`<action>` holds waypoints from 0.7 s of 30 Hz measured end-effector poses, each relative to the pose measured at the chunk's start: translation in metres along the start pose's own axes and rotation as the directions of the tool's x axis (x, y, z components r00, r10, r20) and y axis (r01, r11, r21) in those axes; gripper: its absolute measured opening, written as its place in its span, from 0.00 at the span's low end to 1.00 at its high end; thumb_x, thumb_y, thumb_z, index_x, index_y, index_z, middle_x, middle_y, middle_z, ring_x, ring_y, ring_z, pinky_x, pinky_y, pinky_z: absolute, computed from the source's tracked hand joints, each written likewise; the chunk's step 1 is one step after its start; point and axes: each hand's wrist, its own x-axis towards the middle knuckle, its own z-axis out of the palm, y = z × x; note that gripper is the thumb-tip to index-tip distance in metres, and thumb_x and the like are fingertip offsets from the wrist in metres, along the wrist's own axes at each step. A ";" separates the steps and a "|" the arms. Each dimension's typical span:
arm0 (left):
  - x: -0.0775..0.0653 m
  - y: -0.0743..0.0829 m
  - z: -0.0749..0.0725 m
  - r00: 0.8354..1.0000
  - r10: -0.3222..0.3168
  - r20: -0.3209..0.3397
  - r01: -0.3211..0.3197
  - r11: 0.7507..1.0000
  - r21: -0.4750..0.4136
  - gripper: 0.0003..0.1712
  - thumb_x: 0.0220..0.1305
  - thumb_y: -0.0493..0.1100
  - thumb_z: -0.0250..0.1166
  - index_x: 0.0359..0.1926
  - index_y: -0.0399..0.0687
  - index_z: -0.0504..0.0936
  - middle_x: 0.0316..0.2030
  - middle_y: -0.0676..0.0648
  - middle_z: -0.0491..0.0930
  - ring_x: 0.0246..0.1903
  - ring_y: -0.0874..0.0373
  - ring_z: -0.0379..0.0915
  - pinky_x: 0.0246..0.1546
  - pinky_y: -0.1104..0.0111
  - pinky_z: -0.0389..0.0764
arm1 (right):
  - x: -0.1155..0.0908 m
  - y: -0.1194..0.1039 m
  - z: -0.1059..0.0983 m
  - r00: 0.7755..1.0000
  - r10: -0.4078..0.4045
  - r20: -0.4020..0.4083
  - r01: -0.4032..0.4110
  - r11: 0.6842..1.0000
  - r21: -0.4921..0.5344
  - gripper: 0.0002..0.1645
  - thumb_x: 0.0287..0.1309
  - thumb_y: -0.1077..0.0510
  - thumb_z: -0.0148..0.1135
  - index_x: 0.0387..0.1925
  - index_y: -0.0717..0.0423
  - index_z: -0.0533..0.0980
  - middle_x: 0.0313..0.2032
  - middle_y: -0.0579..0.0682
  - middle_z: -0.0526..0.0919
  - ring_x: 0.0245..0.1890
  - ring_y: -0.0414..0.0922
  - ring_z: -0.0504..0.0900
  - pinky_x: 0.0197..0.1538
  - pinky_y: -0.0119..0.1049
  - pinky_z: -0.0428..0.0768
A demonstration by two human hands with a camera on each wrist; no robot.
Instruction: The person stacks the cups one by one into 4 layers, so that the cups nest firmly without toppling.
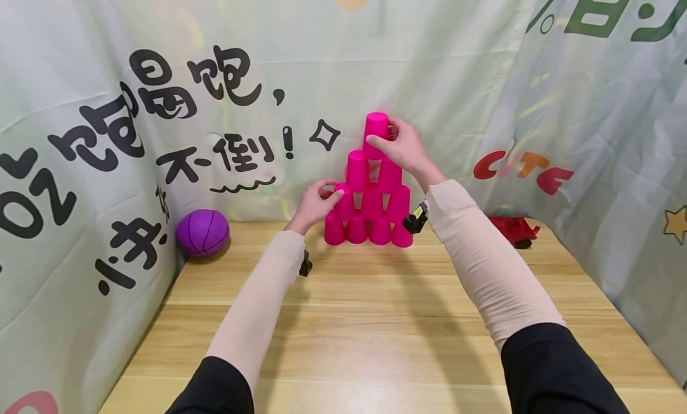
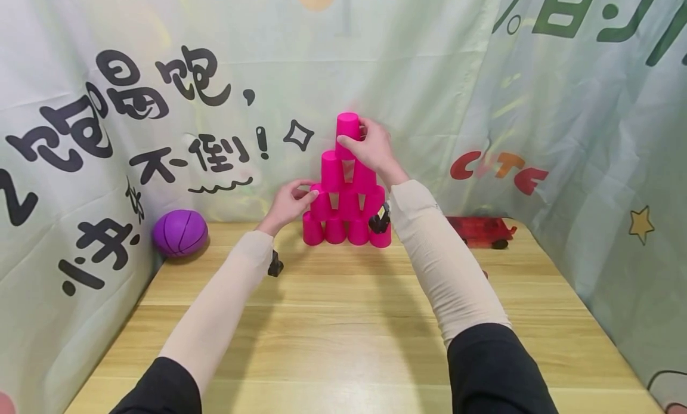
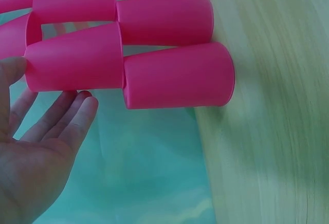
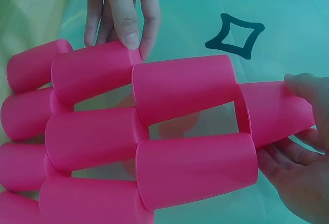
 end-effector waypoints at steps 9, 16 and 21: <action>0.003 -0.002 0.004 1.000 0.006 0.020 -0.006 1.000 -0.007 0.20 0.74 0.47 0.67 0.63 0.50 0.82 0.41 0.36 0.87 0.39 0.33 0.84 0.31 0.66 0.82 | -0.005 0.004 -0.005 1.000 0.012 -0.010 -0.011 1.000 0.018 0.44 0.67 0.41 0.68 0.77 0.52 0.65 0.66 0.56 0.78 0.63 0.52 0.80 0.65 0.48 0.82; 0.001 -0.005 -0.001 1.000 0.000 0.007 0.000 1.000 0.011 0.22 0.75 0.49 0.66 0.65 0.49 0.80 0.48 0.35 0.86 0.45 0.40 0.84 0.38 0.64 0.84 | -0.018 0.008 -0.016 1.000 -0.006 -0.029 0.007 0.998 0.062 0.47 0.67 0.36 0.67 0.78 0.53 0.64 0.71 0.57 0.75 0.69 0.54 0.75 0.71 0.51 0.77; -0.002 -0.013 -0.009 1.000 0.007 -0.002 -0.007 1.000 -0.002 0.28 0.76 0.50 0.65 0.71 0.46 0.76 0.57 0.34 0.84 0.54 0.41 0.83 0.51 0.55 0.87 | -0.040 0.028 -0.025 0.999 -0.023 -0.037 0.025 0.999 0.046 0.47 0.68 0.34 0.64 0.77 0.55 0.64 0.71 0.59 0.74 0.69 0.56 0.74 0.71 0.56 0.76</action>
